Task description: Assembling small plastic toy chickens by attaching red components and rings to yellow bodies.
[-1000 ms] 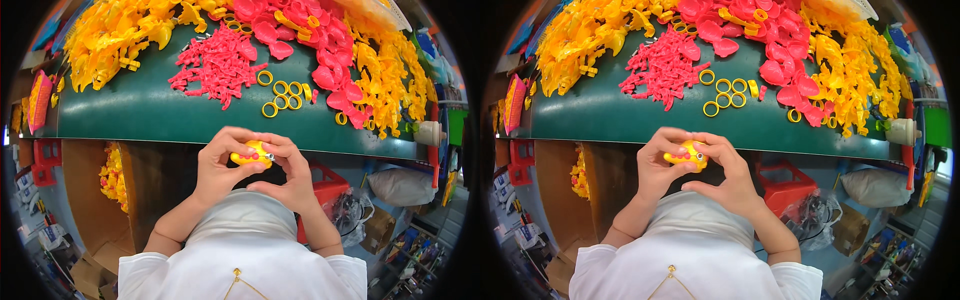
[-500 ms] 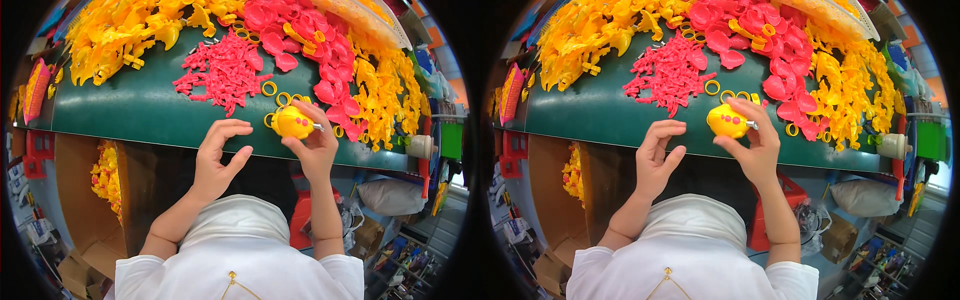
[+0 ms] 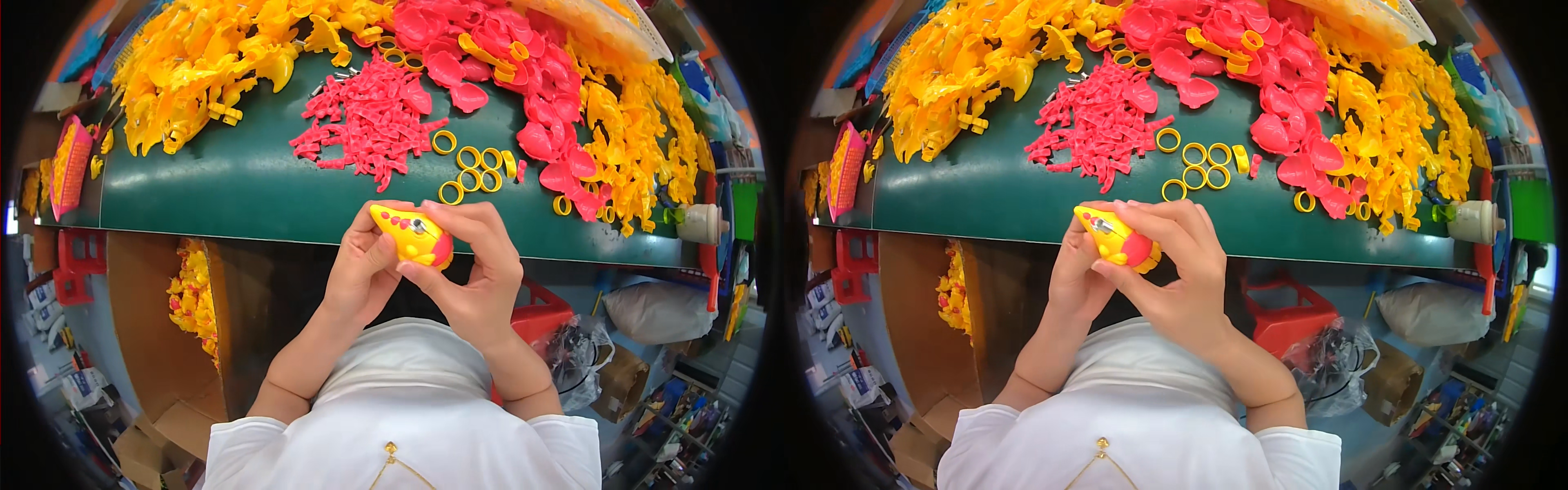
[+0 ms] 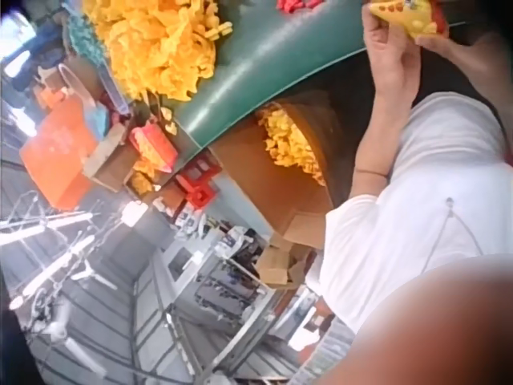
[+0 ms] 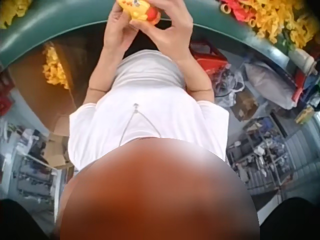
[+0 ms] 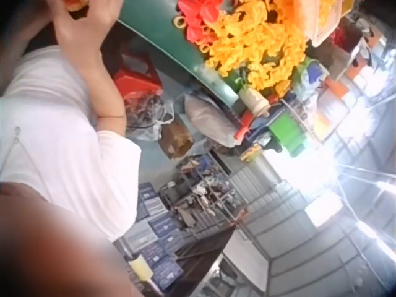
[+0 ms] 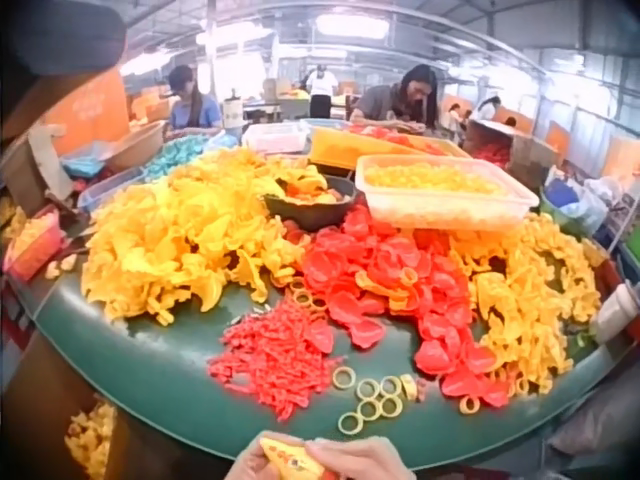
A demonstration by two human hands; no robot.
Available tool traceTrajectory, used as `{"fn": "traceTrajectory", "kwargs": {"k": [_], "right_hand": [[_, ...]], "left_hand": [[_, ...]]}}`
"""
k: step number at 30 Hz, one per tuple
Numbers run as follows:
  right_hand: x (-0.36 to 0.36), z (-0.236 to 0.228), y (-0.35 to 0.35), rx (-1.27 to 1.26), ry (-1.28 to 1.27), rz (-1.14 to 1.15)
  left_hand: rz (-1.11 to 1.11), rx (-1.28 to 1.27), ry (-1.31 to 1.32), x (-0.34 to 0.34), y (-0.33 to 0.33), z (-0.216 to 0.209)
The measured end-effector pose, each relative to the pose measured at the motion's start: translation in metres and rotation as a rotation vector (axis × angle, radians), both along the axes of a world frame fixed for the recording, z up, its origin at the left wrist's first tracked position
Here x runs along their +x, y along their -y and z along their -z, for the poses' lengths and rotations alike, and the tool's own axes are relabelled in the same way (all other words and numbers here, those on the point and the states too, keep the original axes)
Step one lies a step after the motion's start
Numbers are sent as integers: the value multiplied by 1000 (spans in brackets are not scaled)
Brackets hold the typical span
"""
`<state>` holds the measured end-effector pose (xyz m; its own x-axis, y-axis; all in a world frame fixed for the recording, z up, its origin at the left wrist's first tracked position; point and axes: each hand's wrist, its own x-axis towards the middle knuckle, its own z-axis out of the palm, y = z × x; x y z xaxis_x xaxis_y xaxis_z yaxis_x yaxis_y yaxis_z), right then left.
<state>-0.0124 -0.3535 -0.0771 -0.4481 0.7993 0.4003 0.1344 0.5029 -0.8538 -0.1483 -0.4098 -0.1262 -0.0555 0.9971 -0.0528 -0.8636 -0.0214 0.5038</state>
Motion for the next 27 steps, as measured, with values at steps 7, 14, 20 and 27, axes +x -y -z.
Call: {"fn": "traceTrajectory", "kwargs": {"k": [7, 14, 20, 27], "right_hand": [[-5, -10, 1, -35, 46, 52], [4, -14, -3, 152, 211, 12], [40, 11, -35, -286, -137, -83], [44, 29, -58, -75, 25, -43]], "left_hand": [[156, -101, 229, 3, 8, 4], [-45, -120, 11, 5, 9, -2], [-338, 157, -1187, -6, -6, -12], [-388, 49, -1133, -13, -14, -1]]}}
